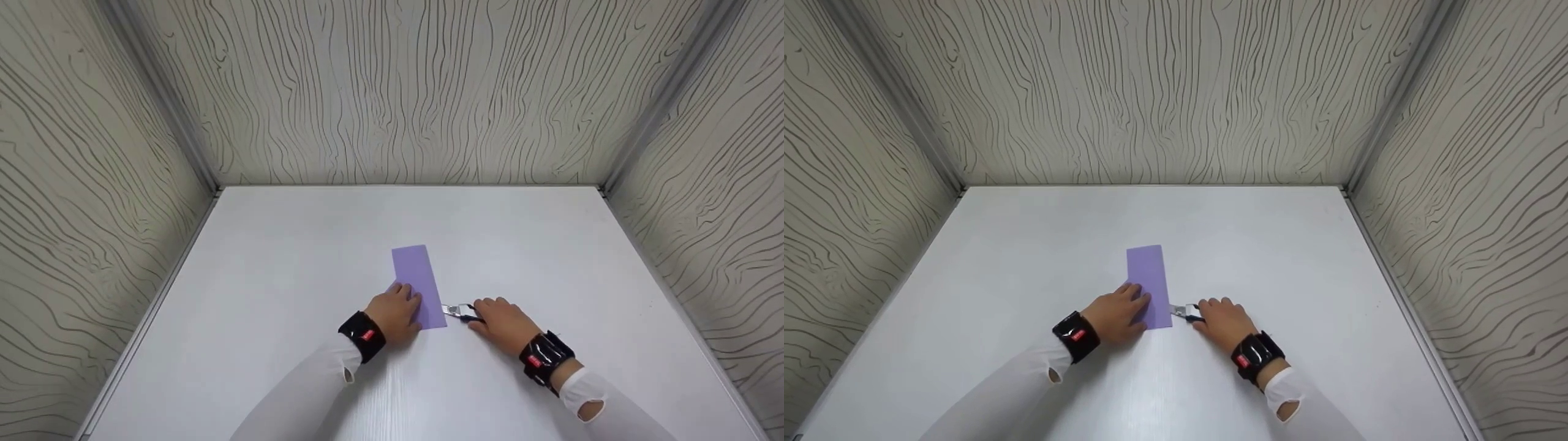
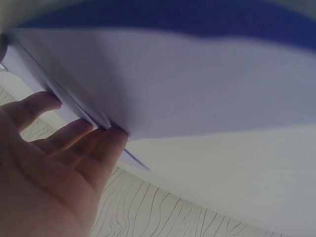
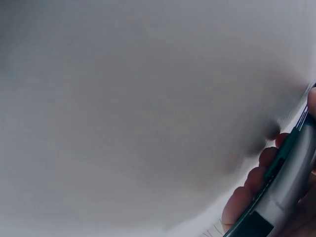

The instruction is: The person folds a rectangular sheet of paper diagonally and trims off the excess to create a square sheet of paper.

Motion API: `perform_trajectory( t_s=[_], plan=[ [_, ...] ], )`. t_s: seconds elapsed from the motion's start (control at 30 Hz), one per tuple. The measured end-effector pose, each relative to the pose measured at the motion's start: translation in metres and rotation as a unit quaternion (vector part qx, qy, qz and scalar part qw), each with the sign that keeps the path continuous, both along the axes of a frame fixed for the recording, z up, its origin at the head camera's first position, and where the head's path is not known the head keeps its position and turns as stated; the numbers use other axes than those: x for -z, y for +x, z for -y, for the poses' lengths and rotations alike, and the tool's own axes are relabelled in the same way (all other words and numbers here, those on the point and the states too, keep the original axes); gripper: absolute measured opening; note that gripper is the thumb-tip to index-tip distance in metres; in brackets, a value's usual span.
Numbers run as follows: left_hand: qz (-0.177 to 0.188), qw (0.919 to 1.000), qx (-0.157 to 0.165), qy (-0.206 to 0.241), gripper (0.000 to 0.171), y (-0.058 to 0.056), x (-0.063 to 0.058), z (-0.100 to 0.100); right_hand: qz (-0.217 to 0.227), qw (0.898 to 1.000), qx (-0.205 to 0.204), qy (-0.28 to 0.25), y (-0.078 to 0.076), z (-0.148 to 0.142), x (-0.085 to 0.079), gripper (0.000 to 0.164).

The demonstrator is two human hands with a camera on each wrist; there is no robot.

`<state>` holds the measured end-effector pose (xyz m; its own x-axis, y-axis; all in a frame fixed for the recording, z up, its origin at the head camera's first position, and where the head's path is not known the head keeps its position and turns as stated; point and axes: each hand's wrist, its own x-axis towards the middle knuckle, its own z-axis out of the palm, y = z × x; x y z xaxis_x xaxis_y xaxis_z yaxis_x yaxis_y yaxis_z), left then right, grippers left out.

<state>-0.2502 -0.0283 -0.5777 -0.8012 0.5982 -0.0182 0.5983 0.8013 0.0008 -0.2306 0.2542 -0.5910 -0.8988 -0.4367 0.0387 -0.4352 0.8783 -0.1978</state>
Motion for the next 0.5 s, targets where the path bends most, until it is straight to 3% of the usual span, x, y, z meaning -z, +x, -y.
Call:
perform_trajectory(
  t_s=[0.37, 0.5],
  plan=[
    [0.001, 1.0000, -0.003, -0.004, 0.060, -0.006, 0.011, -0.002, 0.012, 1.000, 0.011, -0.018, -0.004, 0.002, 0.001, 0.025],
    [0.005, 1.0000, -0.006, -0.006, 0.060, -0.004, 0.008, -0.002, 0.007, 1.000, 0.005, -0.020, -0.005, 0.003, 0.002, 0.025]
  ],
)
